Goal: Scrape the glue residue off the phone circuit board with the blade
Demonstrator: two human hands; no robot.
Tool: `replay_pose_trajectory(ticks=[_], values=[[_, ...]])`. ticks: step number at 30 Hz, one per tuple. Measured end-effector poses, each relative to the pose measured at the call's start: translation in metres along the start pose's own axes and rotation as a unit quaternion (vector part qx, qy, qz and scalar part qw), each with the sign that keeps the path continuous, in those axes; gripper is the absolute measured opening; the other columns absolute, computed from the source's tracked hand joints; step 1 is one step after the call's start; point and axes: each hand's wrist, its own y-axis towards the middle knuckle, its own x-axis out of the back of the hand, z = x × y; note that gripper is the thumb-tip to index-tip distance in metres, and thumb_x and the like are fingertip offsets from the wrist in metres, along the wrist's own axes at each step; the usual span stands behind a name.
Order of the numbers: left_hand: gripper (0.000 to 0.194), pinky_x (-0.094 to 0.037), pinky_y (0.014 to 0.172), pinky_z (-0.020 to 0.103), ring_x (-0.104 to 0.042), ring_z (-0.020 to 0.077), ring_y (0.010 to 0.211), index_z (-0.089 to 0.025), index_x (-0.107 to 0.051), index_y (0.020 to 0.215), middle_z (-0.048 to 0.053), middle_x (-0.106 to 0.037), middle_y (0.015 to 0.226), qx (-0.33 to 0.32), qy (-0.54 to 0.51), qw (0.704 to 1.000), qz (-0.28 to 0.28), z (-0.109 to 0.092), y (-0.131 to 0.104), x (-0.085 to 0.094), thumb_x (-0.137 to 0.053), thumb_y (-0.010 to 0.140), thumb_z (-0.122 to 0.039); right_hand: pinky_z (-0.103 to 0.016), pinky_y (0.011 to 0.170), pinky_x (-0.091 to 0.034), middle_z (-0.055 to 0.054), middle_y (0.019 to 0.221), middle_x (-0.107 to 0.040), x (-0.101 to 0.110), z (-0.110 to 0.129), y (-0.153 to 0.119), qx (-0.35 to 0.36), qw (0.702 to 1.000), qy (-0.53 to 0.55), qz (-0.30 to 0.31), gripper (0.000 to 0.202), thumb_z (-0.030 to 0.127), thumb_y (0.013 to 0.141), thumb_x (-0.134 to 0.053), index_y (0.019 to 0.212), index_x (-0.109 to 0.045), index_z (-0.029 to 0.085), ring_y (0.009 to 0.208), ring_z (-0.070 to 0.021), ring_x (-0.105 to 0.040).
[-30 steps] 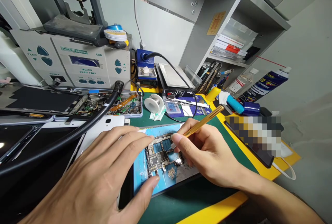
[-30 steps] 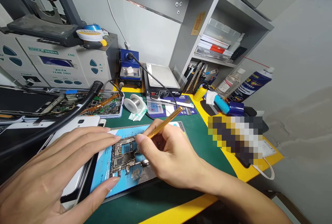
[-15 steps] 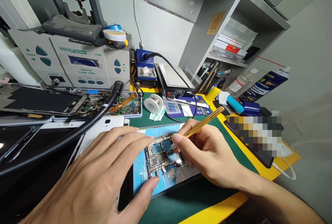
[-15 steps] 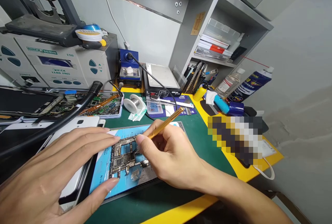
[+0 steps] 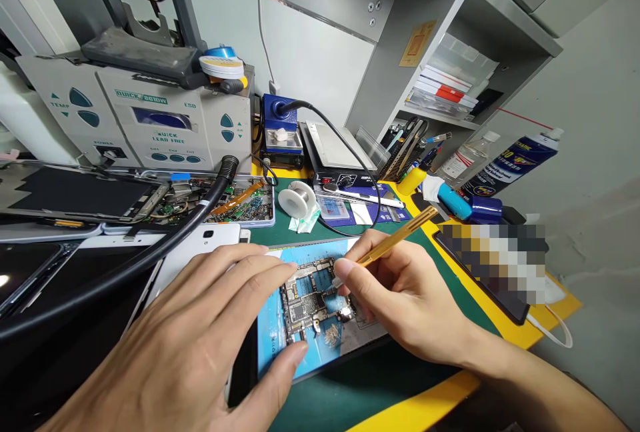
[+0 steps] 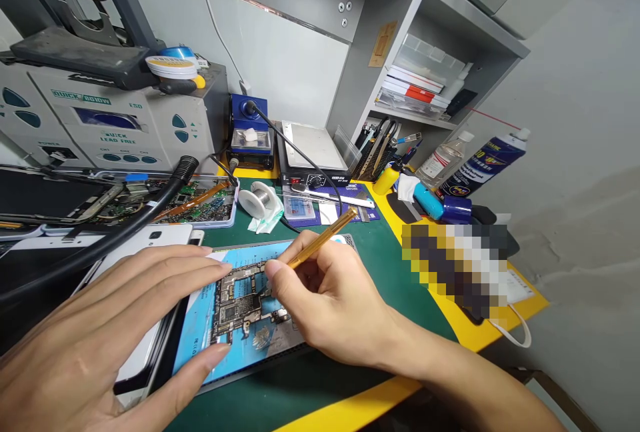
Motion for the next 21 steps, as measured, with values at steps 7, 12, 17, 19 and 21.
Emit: replay_pose_trajectory(ticks=[7, 12, 17, 19, 21], values=[[0.041, -0.034, 0.132, 0.028, -0.063, 0.0211, 0.135, -0.021, -0.065, 0.145, 0.004, -0.075, 0.14, 0.001, -0.003, 1.0, 0.005, 0.002, 0.0012, -0.003, -0.066, 0.104, -0.024, -0.023, 0.047, -0.041, 0.003, 0.068, -0.062, 0.0004, -0.0008, -0.0019, -0.011, 1.0, -0.002, -0.001, 0.036, 0.043, 0.114, -0.072, 0.087, -0.065, 0.021, 0.052, -0.0106, -0.053], [0.039, -0.037, 0.13, 0.029, -0.064, 0.0211, 0.134, -0.021, -0.065, 0.145, 0.004, -0.075, 0.138, -0.002, 0.005, 1.0, 0.004, 0.0022, 0.0013, -0.0019, -0.065, 0.107, -0.026, -0.024, 0.046, -0.04, 0.002, 0.069, -0.063, -0.0004, 0.0005, -0.0006, -0.017, 1.0, 0.005, -0.002, 0.037, 0.043, 0.112, -0.074, 0.084, -0.064, 0.022, 0.051, -0.0109, -0.054], [0.04, -0.042, 0.128, 0.031, -0.066, 0.0217, 0.135, -0.023, -0.064, 0.147, 0.003, -0.076, 0.14, 0.004, 0.018, 1.0, 0.001, 0.0014, 0.0023, -0.0019, -0.064, 0.107, -0.027, -0.025, 0.046, -0.035, 0.004, 0.065, -0.059, -0.0039, 0.0008, -0.0006, -0.016, 0.999, 0.041, -0.013, 0.038, 0.04, 0.105, -0.084, 0.08, -0.061, 0.023, 0.051, -0.0107, -0.048], [0.041, -0.045, 0.127, 0.033, -0.067, 0.0225, 0.135, -0.025, -0.064, 0.148, 0.003, -0.077, 0.14, 0.006, 0.019, 1.0, 0.0, 0.0015, 0.0021, -0.0027, -0.065, 0.107, -0.029, -0.026, 0.047, -0.033, 0.005, 0.064, -0.055, -0.0052, -0.0003, -0.0029, -0.001, 0.999, 0.035, -0.017, 0.037, 0.04, 0.107, -0.082, 0.081, -0.06, 0.023, 0.053, -0.0113, -0.045], [0.041, -0.048, 0.124, 0.034, -0.069, 0.0234, 0.133, -0.026, -0.064, 0.148, 0.002, -0.079, 0.138, 0.01, 0.018, 1.0, 0.0, 0.0012, 0.002, -0.0031, -0.065, 0.106, -0.029, -0.026, 0.049, -0.034, 0.006, 0.065, -0.053, -0.006, -0.0013, -0.0054, 0.024, 0.999, 0.024, -0.018, 0.034, 0.037, 0.107, -0.082, 0.084, -0.06, 0.024, 0.054, -0.0118, -0.045]])
